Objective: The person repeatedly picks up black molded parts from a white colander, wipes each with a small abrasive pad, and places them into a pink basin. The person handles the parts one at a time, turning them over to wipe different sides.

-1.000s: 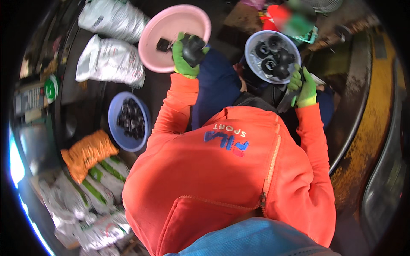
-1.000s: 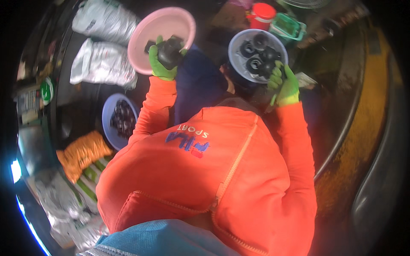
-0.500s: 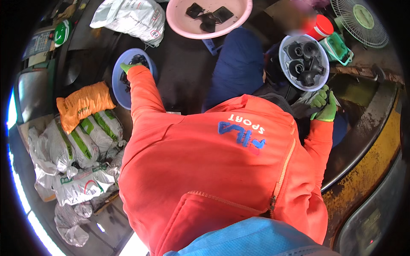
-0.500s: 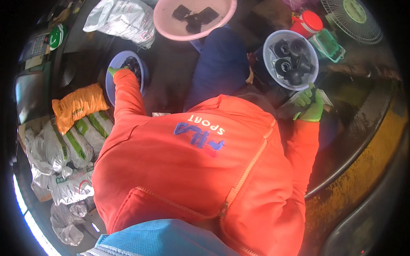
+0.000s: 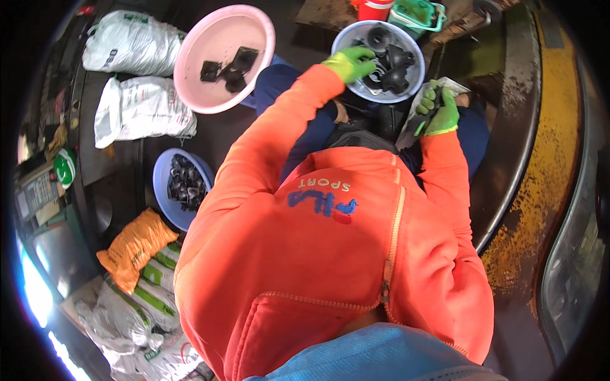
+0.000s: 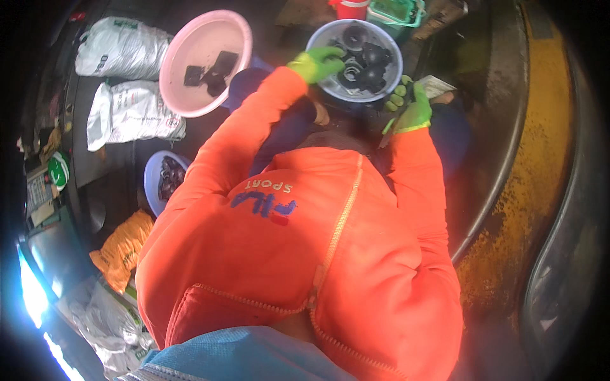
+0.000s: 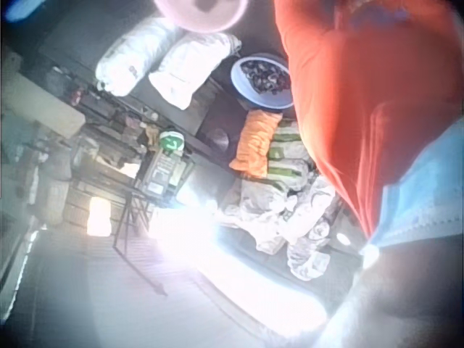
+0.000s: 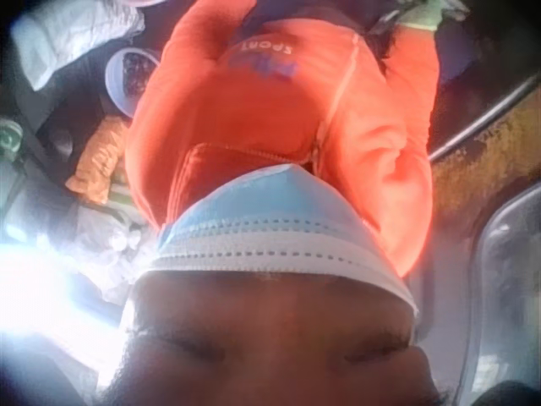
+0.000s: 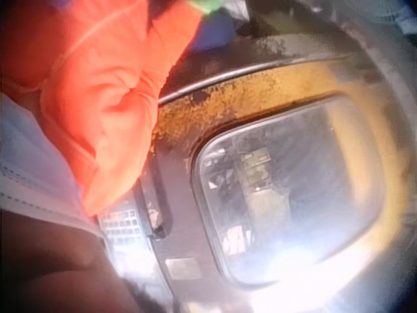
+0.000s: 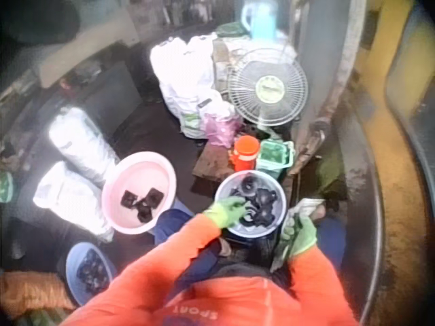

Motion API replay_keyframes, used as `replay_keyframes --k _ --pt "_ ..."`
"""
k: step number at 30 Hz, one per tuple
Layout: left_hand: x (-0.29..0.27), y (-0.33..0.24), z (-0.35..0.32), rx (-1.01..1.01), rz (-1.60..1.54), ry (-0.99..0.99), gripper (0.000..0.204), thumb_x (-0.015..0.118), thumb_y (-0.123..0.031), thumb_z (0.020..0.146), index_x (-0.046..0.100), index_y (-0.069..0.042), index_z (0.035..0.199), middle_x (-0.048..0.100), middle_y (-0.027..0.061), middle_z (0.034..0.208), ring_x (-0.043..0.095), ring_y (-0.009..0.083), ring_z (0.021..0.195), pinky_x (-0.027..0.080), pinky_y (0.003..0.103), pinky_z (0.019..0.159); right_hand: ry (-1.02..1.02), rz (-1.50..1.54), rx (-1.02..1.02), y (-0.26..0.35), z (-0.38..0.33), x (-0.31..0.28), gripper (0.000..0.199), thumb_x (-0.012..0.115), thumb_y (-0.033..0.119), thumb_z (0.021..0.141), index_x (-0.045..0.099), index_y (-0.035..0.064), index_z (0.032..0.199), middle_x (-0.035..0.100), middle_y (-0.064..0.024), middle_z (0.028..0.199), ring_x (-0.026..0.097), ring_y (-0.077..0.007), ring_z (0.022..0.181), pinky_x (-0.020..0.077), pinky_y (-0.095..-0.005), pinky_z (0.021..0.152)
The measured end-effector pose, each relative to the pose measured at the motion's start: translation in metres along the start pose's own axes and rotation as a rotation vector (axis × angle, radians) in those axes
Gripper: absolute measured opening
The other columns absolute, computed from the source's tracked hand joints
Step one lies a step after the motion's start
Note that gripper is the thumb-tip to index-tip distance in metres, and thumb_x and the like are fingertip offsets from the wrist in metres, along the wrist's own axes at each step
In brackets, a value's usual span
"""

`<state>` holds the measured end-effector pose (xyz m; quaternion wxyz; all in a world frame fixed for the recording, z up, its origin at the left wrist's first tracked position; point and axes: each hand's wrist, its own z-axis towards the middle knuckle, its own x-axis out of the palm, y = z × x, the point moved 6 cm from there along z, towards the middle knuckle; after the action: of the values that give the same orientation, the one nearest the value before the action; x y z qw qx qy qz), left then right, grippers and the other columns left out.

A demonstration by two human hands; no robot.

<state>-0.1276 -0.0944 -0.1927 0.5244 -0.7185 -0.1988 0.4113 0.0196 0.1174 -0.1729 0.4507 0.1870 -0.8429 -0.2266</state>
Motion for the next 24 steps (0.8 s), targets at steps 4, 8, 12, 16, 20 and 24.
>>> replay_keyframes --k 4,8,12,16,20,24 --pt "0.078 -0.003 0.038 -0.078 0.643 0.008 0.046 0.061 -0.047 0.080 0.070 -0.013 0.109 0.066 0.0135 0.116 0.061 0.0352 0.107 0.046 0.047 0.093 -0.134 -0.058 -0.038 -0.002 -0.005 0.005 0.034 0.041 0.038 0.098 0.058 0.0089 0.103 0.051 0.0017 0.070 0.042 -0.0121 0.053 0.0335 -0.0277 0.048" --pt "0.099 0.008 0.055 -0.153 0.783 0.103 0.040 0.056 -0.048 0.083 0.073 -0.018 0.103 0.068 0.0117 0.109 0.061 0.0338 0.104 0.045 0.045 0.092 -0.242 -0.099 -0.052 0.001 -0.008 0.003 0.022 0.053 0.036 0.094 0.059 0.0146 0.095 0.053 0.0040 0.070 0.044 -0.0097 0.049 0.0326 -0.0251 0.043" --pt "0.069 -0.012 0.034 -0.221 0.090 0.055 0.038 0.061 -0.043 0.083 0.072 -0.012 0.103 0.068 0.0137 0.106 0.061 0.0293 0.105 0.046 0.039 0.090 -0.346 -0.243 -0.189 0.012 -0.013 0.003 0.020 0.064 0.020 0.088 0.054 0.0113 0.103 0.054 -0.0014 0.081 0.041 -0.0110 0.045 0.0321 -0.0247 0.039" --pt "0.036 -0.053 -0.016 -0.371 -0.703 0.071 0.039 0.059 -0.029 0.091 0.061 -0.001 0.119 0.064 0.0092 0.116 0.062 0.0207 0.104 0.047 0.035 0.086 -0.208 -0.414 -0.128 0.003 -0.019 0.027 0.034 0.068 0.025 0.087 0.055 0.0075 0.113 0.054 0.0006 0.082 0.042 -0.0087 0.047 0.0330 -0.0223 0.041" --pt "0.009 -0.110 -0.051 -0.071 -0.649 0.139 0.048 0.061 -0.024 0.090 0.052 0.001 0.130 0.059 0.0105 0.125 0.056 0.0223 0.114 0.045 0.037 0.094 0.036 -0.310 -0.105 -0.001 -0.037 0.059 0.022 0.062 0.020 0.091 0.059 0.0061 0.107 0.060 0.0017 0.082 0.048 -0.0054 0.056 0.0335 -0.0200 0.044" --pt "-0.014 -0.148 -0.063 0.338 -0.013 -0.106 0.070 0.075 -0.034 0.073 0.051 -0.005 0.132 0.059 0.0138 0.122 0.054 0.0333 0.116 0.040 0.044 0.101 0.091 -0.408 -0.080 0.003 -0.058 0.079 0.021 0.062 0.020 0.091 0.059 0.0064 0.106 0.060 0.0014 0.085 0.049 -0.0039 0.061 0.0332 -0.0176 0.044"
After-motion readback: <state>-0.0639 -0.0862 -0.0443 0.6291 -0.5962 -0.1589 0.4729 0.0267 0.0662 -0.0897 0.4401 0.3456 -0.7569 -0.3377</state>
